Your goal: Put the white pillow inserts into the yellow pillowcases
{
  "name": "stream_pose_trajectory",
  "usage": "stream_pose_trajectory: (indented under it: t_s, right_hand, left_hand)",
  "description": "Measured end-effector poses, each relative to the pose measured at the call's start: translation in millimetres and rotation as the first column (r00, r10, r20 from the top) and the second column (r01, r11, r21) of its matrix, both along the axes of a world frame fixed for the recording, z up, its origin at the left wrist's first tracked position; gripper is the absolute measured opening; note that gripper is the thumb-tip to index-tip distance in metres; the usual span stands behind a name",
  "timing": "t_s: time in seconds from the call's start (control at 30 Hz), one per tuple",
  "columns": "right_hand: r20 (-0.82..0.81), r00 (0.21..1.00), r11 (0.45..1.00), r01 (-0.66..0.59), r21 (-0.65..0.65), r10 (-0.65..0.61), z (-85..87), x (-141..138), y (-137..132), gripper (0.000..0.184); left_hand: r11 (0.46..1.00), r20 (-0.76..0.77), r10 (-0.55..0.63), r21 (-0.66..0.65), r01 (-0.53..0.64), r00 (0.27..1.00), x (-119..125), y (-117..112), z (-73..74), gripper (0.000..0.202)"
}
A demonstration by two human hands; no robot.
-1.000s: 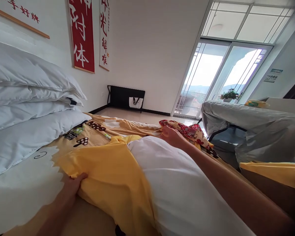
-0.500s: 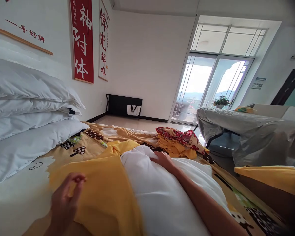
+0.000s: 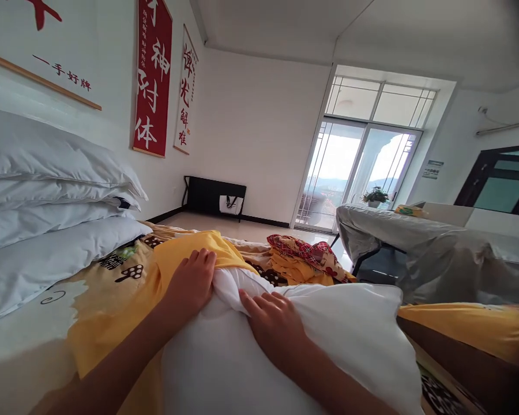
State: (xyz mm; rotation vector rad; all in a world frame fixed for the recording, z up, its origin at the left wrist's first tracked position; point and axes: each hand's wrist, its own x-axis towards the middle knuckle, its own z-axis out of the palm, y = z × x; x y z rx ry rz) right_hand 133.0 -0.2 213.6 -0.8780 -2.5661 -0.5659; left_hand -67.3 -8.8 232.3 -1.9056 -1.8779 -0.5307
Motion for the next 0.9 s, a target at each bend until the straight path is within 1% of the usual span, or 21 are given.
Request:
stream_pose_trajectory:
  t_s: [0.07, 0.13, 0.2, 0.27, 0.33, 0.4, 0.43, 0.5, 0.57, 0.6, 0.63, 0.67, 0.73, 0.8, 0.83, 0.9]
  right_hand:
    - [0.013, 0.999, 0.999, -0.034, 0.029, 0.034, -2.3, -4.1, -6.6, 0.040]
    - [0.025, 0.998, 0.997, -0.065, 0.038, 0.064, -3.3, -9.1, -13.4, 0.040]
    - [0.043, 0.996, 0.996, -0.080, 0.031, 0.079, -3.7, -13.9, -19.9, 0.040]
    - [0.066, 0.995, 0.996, -0.083, 0.028, 0.081, -4.5, -17.8, -24.1, 0.040]
    - [0.094, 0.992, 0.996, -0.081, 0.035, 0.078, -6.7, -20.9, -24.1, 0.040]
    - [0.123, 0.990, 0.996, -0.077, 0.039, 0.072, -10.8, -23.0, -19.4, 0.039]
    - [0.138, 0.988, 0.997, -0.072, 0.038, 0.066, -13.4, -23.8, -15.6, 0.037]
    - [0.176, 0.983, 0.998, -0.060, 0.032, 0.053, -18.4, -25.1, -7.1, 0.031]
    - [0.213, 0.976, 0.999, -0.046, 0.023, 0.040, -21.9, -26.8, -0.7, 0.025]
    - [0.226, 0.973, 0.999, -0.044, 0.019, 0.039, -22.8, -28.3, 0.6, 0.023]
    - [0.234, 0.971, 0.999, -0.048, 0.014, 0.043, -23.1, -30.4, 0.4, 0.021]
    - [0.235, 0.970, 0.998, -0.058, 0.012, 0.054, -23.1, -33.0, -1.4, 0.020]
    - [0.220, 0.971, 0.995, -0.097, 0.024, 0.090, -23.5, -39.2, -9.4, 0.018]
    - [0.185, 0.972, 0.986, -0.155, 0.060, 0.142, -25.8, -45.2, -20.4, 0.015]
    - [0.165, 0.971, 0.978, -0.189, 0.085, 0.173, -28.0, -47.7, -25.7, 0.014]
    - [0.131, 0.961, 0.957, -0.260, 0.133, 0.243, -33.8, -51.8, -32.7, 0.013]
  left_hand:
    - [0.998, -0.058, 0.064, -0.004, -0.065, 0.996, -3.7, -6.0, 1.2, 0.029]
    - [0.994, -0.099, 0.106, 0.031, -0.103, 0.989, -5.9, -8.9, 4.7, 0.030]
    - [0.992, -0.095, 0.124, 0.044, -0.121, 0.988, -5.4, -9.6, 10.3, 0.030]
    - [0.990, -0.016, 0.141, 0.012, -0.141, 0.990, -3.1, -8.7, 15.8, 0.030]
    - [0.990, 0.122, 0.140, -0.003, -0.141, 0.983, -1.6, -6.8, 19.2, 0.029]
    - [0.994, 0.257, 0.098, 0.011, -0.104, 0.961, -3.2, -5.0, 19.4, 0.025]
    - [0.998, 0.301, 0.054, 0.013, -0.061, 0.952, -5.0, -4.8, 18.8, 0.022]
    - [0.998, 0.352, -0.054, -0.009, 0.061, 0.935, -9.2, -6.5, 17.6, 0.017]
    - [0.987, 0.363, -0.135, -0.032, 0.158, 0.922, -9.5, -11.2, 18.4, 0.016]
    - [0.985, 0.354, -0.147, -0.037, 0.171, 0.924, -6.8, -14.2, 19.6, 0.015]
    - [0.988, 0.330, -0.129, -0.041, 0.151, 0.935, -2.0, -17.0, 21.1, 0.013]
    - [0.993, 0.288, -0.092, -0.040, 0.108, 0.953, 4.6, -18.9, 22.4, 0.011]
    - [0.998, 0.157, -0.048, -0.025, 0.053, 0.986, 20.9, -18.4, 23.3, 0.020]
    - [0.998, 0.042, -0.064, -0.024, 0.065, 0.997, 35.9, -10.6, 20.9, 0.029]
    - [0.996, 0.011, -0.085, -0.039, 0.086, 0.996, 41.7, -4.6, 18.8, 0.032]
    - [0.990, 0.006, -0.107, -0.096, 0.107, 0.994, 50.4, 8.4, 14.6, 0.030]
